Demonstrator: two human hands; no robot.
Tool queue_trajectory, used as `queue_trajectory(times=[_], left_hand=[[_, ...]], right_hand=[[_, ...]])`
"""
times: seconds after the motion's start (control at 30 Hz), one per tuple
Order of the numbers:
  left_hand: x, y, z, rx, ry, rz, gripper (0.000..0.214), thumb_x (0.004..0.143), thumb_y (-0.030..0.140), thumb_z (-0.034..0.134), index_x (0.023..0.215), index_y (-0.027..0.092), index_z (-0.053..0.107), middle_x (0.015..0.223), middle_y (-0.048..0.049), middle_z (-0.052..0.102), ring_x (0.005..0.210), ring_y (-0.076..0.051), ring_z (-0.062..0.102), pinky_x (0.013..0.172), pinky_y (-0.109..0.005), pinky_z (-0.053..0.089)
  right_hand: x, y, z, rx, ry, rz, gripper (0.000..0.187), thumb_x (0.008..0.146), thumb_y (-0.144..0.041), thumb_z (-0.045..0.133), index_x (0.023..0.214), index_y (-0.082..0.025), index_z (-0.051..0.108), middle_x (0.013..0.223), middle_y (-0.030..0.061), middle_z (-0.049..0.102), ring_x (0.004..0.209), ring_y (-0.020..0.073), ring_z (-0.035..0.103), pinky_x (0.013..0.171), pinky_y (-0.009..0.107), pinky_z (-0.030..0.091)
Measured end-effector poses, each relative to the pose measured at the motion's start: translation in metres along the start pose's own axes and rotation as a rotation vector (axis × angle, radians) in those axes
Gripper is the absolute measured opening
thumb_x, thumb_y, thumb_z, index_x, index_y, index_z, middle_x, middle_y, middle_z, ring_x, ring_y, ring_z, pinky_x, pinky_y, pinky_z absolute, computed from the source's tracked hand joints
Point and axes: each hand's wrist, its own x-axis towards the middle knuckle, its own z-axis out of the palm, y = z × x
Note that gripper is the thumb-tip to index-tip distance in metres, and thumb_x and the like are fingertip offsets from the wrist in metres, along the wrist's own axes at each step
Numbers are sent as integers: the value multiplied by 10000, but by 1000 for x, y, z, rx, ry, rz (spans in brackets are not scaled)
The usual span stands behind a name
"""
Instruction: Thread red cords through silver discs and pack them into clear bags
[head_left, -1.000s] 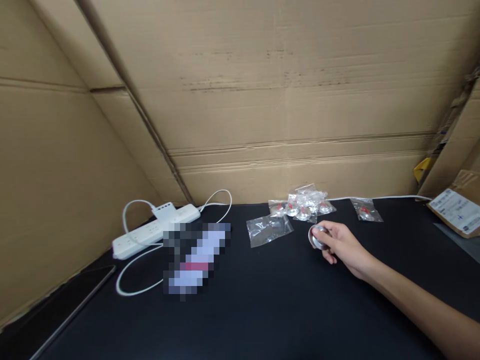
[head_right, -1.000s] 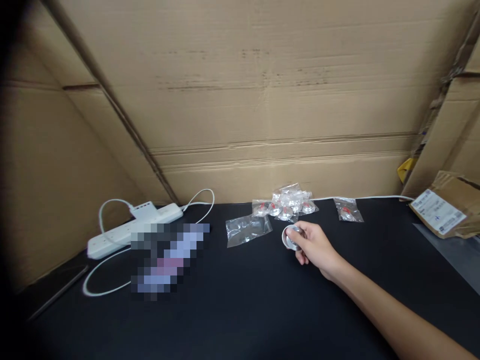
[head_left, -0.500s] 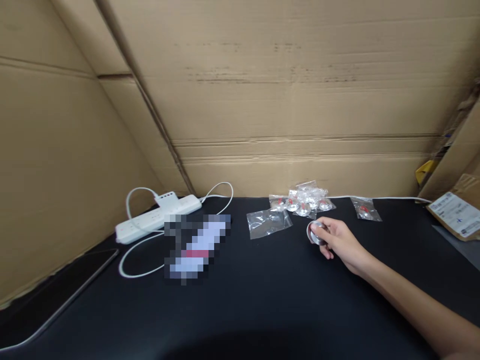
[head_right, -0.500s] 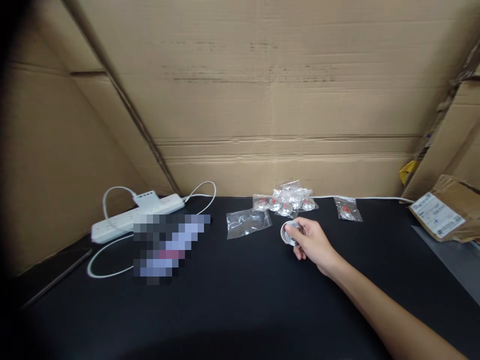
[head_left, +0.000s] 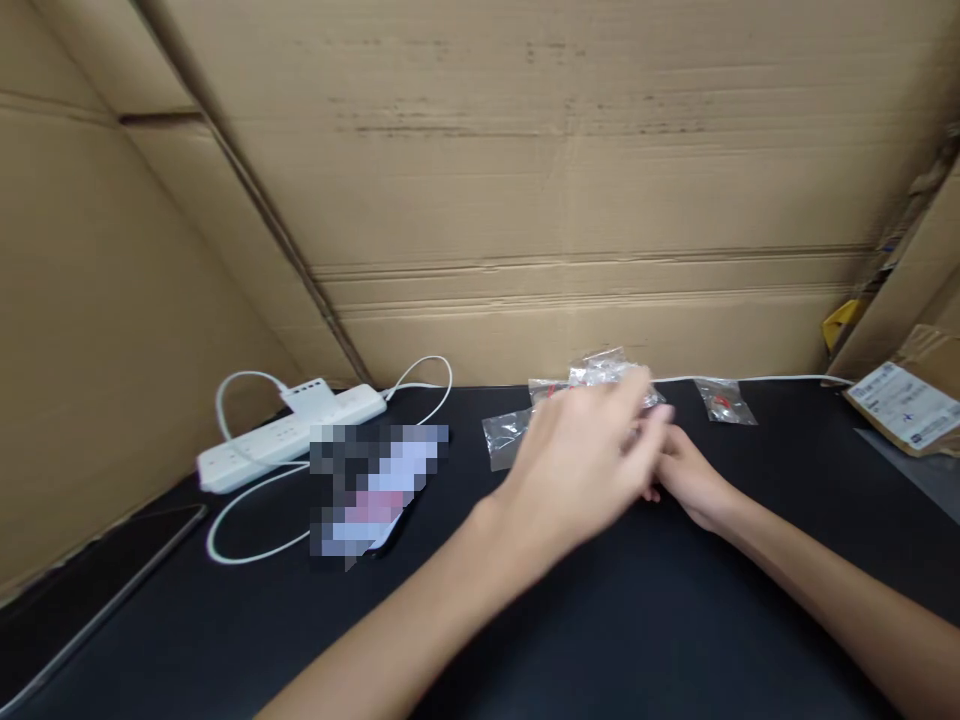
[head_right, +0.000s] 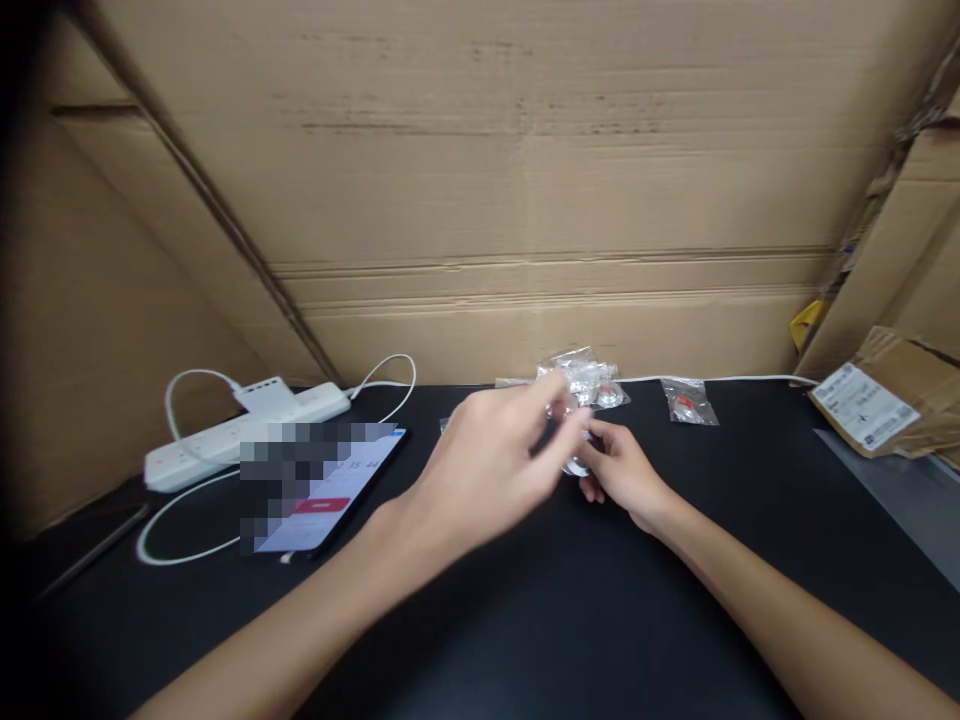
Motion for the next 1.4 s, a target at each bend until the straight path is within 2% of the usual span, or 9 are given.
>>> queue_trajectory(times=[0.07,0.2,0.53,0.73,0.87,0.97,1.1,1.23,1.4], left_hand=[[5,-28,5,-40,-22,-59,186,914,345,516,948,197,623,633,10,579,576,-156,557,565,-279,424],[-5,-62,26,-323,-253,-101,293,952,397,451,1113,196,590,739,-2,638,564,-127,574,536,-245,440],[-13,-78,49,-602,-255,-236,294,906,302,502,1171,198,575,691,18,571,536,-114,576,440,-198,430],[-12,-88,55,-654,-130,-323,182,841,272,553,990,168,567,651,24,537,514,-112,552,359,-165,400],[-9,-95,55,-671,-46,-436,152,793,229,566,927,163,541,607,43,515,453,-93,507,330,-159,380],[-7,-96,53,-725,-13,-494,121,784,210,555,894,165,528,604,40,516,485,-103,528,359,-169,413],[-6,-91,49,-777,4,-534,96,788,213,549,867,171,515,622,33,527,525,-118,551,393,-193,452],[-6,-89,49,-795,15,-523,113,807,239,551,882,164,510,646,26,529,536,-120,557,395,-198,457],[-7,-87,52,-824,4,-497,169,791,252,592,914,167,513,639,34,529,518,-116,552,384,-189,438]], right_hand=[[-1,-1,3,51,-23,-4,391,843,-572,580,822,-183,545,557,-49,475,396,90,464,354,198,321],[-3,-3,4,115,-56,14,417,834,-584,595,793,-175,523,549,-55,468,421,93,509,377,188,370],[-5,-8,-4,187,-228,11,373,840,-490,649,885,-126,578,676,16,597,500,122,596,441,224,445],[-2,-1,-3,210,-144,37,389,824,-493,650,930,-123,593,719,32,601,531,158,633,462,272,497],[5,5,-17,-105,95,-124,345,878,-480,564,959,-150,624,740,49,618,571,187,638,467,294,500],[8,9,-30,-550,267,-369,247,931,-338,499,1022,-189,674,936,86,665,790,214,646,718,366,531],[6,16,-36,-935,211,-461,234,923,-226,492,1035,-174,691,1074,119,631,1042,268,562,925,446,455],[1,18,-28,-1064,162,-434,205,903,-224,530,1033,-168,679,1048,127,624,1032,279,542,893,457,463],[-8,0,-13,-956,212,-575,249,917,-201,513,1132,-214,637,1104,106,605,1061,275,529,917,470,448]])
